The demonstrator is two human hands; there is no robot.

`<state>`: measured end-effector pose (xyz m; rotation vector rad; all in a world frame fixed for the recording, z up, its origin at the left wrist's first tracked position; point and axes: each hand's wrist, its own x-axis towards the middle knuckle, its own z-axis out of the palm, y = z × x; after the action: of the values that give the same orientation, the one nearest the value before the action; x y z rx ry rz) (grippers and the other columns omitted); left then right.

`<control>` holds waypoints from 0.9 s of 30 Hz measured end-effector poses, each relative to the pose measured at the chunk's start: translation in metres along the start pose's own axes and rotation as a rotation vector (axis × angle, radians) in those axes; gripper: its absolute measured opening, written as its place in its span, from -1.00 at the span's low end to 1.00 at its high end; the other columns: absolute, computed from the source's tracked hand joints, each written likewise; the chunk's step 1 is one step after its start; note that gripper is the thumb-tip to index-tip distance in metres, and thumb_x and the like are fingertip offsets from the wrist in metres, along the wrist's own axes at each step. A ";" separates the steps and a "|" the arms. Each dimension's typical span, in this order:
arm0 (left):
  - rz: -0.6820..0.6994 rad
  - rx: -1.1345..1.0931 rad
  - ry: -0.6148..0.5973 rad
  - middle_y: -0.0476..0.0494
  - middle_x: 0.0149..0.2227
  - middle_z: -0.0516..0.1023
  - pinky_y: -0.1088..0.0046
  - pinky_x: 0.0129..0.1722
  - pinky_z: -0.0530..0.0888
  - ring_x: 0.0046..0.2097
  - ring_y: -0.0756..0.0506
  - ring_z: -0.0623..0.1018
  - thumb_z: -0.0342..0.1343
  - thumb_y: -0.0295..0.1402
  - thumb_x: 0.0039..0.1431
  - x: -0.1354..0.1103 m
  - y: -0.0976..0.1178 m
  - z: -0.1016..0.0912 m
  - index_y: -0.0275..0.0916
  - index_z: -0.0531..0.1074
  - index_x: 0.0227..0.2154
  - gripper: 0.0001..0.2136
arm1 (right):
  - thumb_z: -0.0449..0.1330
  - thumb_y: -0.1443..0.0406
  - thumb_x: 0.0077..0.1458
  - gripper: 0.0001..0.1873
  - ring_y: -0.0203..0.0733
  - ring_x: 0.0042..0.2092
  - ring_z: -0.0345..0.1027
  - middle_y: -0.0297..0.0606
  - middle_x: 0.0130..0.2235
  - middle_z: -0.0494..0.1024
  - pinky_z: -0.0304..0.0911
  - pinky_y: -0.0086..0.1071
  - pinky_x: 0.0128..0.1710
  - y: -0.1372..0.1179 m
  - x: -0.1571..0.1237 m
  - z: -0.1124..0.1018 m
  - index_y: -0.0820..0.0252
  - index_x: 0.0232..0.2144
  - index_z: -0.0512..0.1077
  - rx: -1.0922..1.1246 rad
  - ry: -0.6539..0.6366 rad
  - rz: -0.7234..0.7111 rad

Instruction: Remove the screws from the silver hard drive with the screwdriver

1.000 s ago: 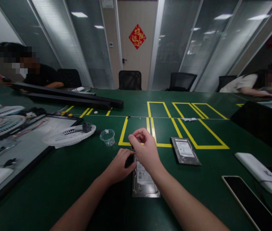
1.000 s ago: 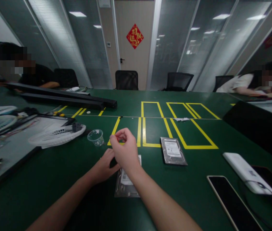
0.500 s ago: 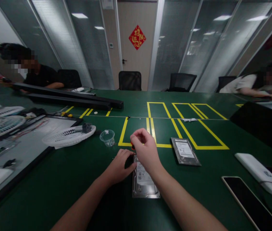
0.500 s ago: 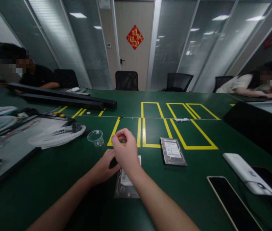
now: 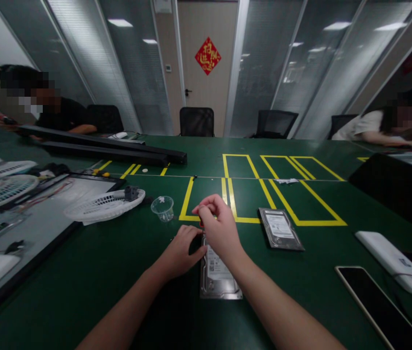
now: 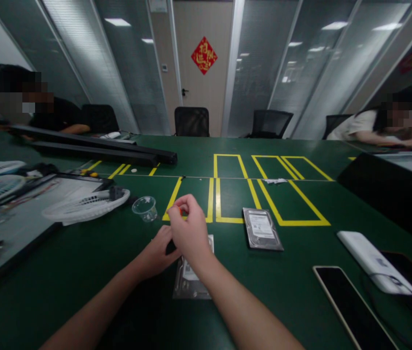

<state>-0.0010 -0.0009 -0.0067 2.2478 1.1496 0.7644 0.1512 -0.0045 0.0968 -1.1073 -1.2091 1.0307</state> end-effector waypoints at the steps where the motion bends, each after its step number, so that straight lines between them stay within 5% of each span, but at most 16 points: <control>1: -0.001 0.000 -0.004 -0.26 0.05 0.56 0.05 0.15 0.47 0.10 -0.31 0.48 0.25 -0.35 0.28 0.000 0.001 -0.001 -0.18 0.48 0.04 -0.72 | 0.16 0.25 0.13 -0.95 -0.19 -0.33 0.33 -0.38 -0.39 0.46 0.24 -0.30 -0.30 0.001 0.001 0.000 0.08 -0.36 0.36 -0.009 0.004 -0.008; 27: 0.011 0.012 -0.015 -0.25 0.07 0.56 0.03 0.18 0.46 0.13 -0.31 0.47 0.24 -0.32 0.32 0.000 0.000 -0.001 -0.17 0.46 0.11 -0.67 | 0.17 0.28 0.11 -0.93 -0.16 -0.29 0.31 -0.35 -0.40 0.42 0.23 -0.31 -0.31 0.001 0.003 -0.003 0.08 -0.43 0.39 -0.052 -0.008 -0.072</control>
<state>-0.0015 -0.0006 -0.0054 2.2681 1.1387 0.7451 0.1545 -0.0017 0.0965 -1.0930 -1.2794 0.9542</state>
